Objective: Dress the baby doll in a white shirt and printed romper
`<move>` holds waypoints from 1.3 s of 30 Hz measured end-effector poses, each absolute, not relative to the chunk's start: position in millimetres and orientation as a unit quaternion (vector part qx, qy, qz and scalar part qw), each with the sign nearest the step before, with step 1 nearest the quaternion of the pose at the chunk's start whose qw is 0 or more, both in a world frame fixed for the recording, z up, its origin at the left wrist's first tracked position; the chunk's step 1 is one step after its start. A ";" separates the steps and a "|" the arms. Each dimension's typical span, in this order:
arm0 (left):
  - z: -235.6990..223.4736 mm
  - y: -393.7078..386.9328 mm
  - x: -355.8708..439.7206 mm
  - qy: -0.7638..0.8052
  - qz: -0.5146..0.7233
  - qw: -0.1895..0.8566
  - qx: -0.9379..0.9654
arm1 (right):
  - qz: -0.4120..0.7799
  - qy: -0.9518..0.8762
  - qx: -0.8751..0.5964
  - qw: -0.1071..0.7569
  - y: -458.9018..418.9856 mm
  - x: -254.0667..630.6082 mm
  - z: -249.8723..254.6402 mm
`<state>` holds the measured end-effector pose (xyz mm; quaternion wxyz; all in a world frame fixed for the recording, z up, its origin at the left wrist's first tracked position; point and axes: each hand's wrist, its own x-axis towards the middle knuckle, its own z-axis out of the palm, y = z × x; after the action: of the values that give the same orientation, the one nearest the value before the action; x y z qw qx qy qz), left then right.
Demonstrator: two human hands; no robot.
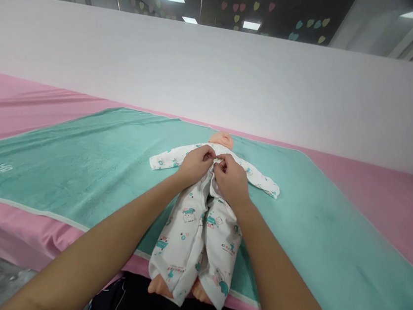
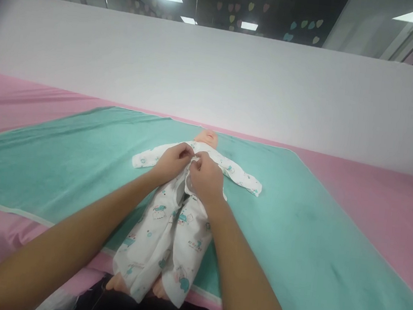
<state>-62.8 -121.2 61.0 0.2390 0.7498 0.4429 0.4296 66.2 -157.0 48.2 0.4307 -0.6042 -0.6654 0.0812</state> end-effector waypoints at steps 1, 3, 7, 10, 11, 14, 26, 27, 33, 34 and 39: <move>61.1 -121.6 -62.8 0.444 0.428 0.237 0.751 | 0.080 -0.666 -0.604 0.430 -157.4 66.0 48.5; 61.4 -122.4 -62.9 0.442 0.427 0.233 0.754 | 0.076 -0.667 -0.605 0.429 -158.1 65.6 49.1; 62.0 -122.0 -62.8 0.445 0.421 0.223 0.758 | 0.071 -0.669 -0.605 0.425 -159.2 65.1 50.2; 62.2 -121.0 -62.3 0.448 0.417 0.212 0.762 | 0.070 -0.671 -0.605 0.424 -159.4 65.1 50.4; 62.2 -120.7 -62.1 0.448 0.416 0.208 0.764 | 0.070 -0.671 -0.604 0.424 -159.4 65.1 50.3; 61.8 -120.3 -61.7 0.449 0.414 0.199 0.766 | 0.065 -0.673 -0.605 0.421 -159.1 65.2 49.9; 59.9 -118.2 -62.7 0.445 0.416 0.197 0.768 | 0.057 -0.676 -0.606 0.415 -159.3 64.2 50.1; 59.7 -118.3 -62.6 0.444 0.417 0.196 0.768 | 0.056 -0.676 -0.606 0.416 -159.4 64.2 49.9; 60.5 -118.9 -62.2 0.448 0.410 0.190 0.772 | 0.052 -0.676 -0.608 0.414 -159.8 64.3 49.8; 60.5 -118.7 -62.2 0.446 0.412 0.189 0.772 | 0.052 -0.676 -0.609 0.412 -159.8 64.1 49.9; 58.5 -116.9 -62.4 0.439 0.422 0.185 0.771 | 0.045 -0.676 -0.611 0.409 -159.9 63.2 50.5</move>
<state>-62.4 -116.9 58.5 0.1854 0.7711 0.4391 0.4222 63.2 -159.9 50.5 0.4089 -0.6111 -0.6763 0.0448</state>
